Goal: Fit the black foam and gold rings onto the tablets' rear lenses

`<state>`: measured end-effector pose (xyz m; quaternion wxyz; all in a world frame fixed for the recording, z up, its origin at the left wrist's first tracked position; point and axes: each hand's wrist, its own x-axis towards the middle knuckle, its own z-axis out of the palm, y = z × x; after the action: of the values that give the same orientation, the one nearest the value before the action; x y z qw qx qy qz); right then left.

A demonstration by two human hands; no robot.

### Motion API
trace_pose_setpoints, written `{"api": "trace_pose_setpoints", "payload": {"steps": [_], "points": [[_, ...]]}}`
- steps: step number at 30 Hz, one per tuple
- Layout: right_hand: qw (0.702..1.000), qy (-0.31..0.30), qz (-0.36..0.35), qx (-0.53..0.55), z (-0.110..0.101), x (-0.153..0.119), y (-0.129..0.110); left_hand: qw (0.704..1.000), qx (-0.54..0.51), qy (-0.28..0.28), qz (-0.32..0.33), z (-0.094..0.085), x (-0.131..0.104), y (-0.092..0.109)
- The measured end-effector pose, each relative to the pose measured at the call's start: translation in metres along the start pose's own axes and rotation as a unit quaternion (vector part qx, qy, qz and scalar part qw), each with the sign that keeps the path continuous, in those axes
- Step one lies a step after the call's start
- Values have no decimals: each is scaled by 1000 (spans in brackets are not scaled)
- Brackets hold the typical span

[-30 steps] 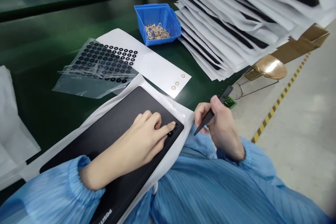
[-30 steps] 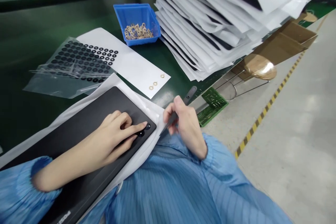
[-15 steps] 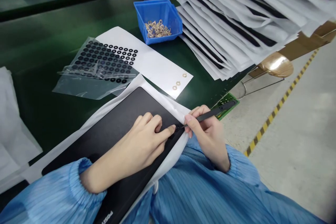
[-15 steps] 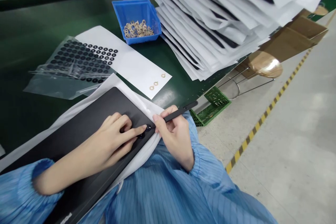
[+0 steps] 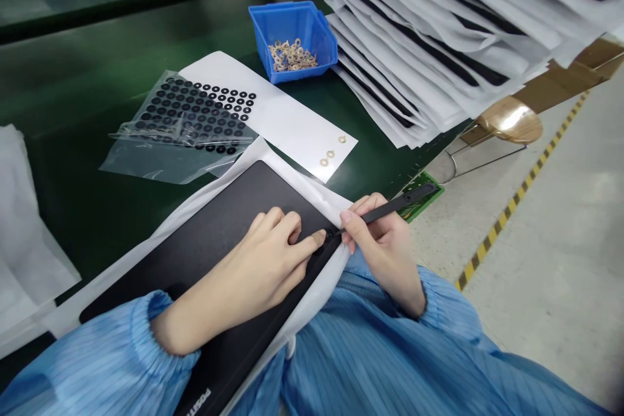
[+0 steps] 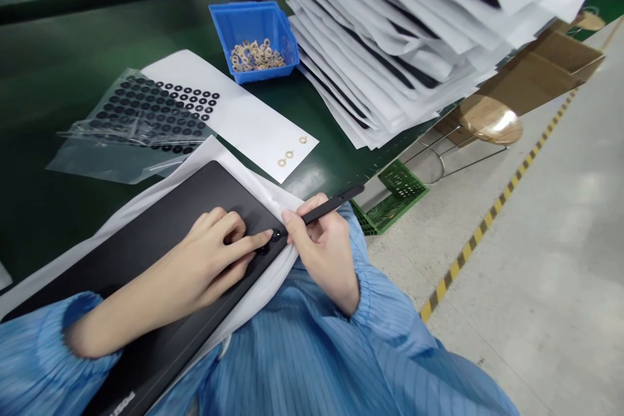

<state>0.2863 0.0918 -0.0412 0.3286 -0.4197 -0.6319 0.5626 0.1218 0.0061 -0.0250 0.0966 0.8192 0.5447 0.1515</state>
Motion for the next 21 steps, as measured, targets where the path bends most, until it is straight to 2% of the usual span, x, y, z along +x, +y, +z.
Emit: {"api": "trace_pose_setpoints", "payload": {"steps": [12, 17, 21], "points": [[998, 9, -44, -53, 2, -1, -1, 1000, 10, -2, -5, -1, 0, 1], [990, 26, -98, -102, 3, -2, -1, 1000, 6, -6, -6, 0, -1, 1], [994, -6, -105, -40, 3, 0, -7, 1000, 1, -6, -11, -1, -1, 1]]}}
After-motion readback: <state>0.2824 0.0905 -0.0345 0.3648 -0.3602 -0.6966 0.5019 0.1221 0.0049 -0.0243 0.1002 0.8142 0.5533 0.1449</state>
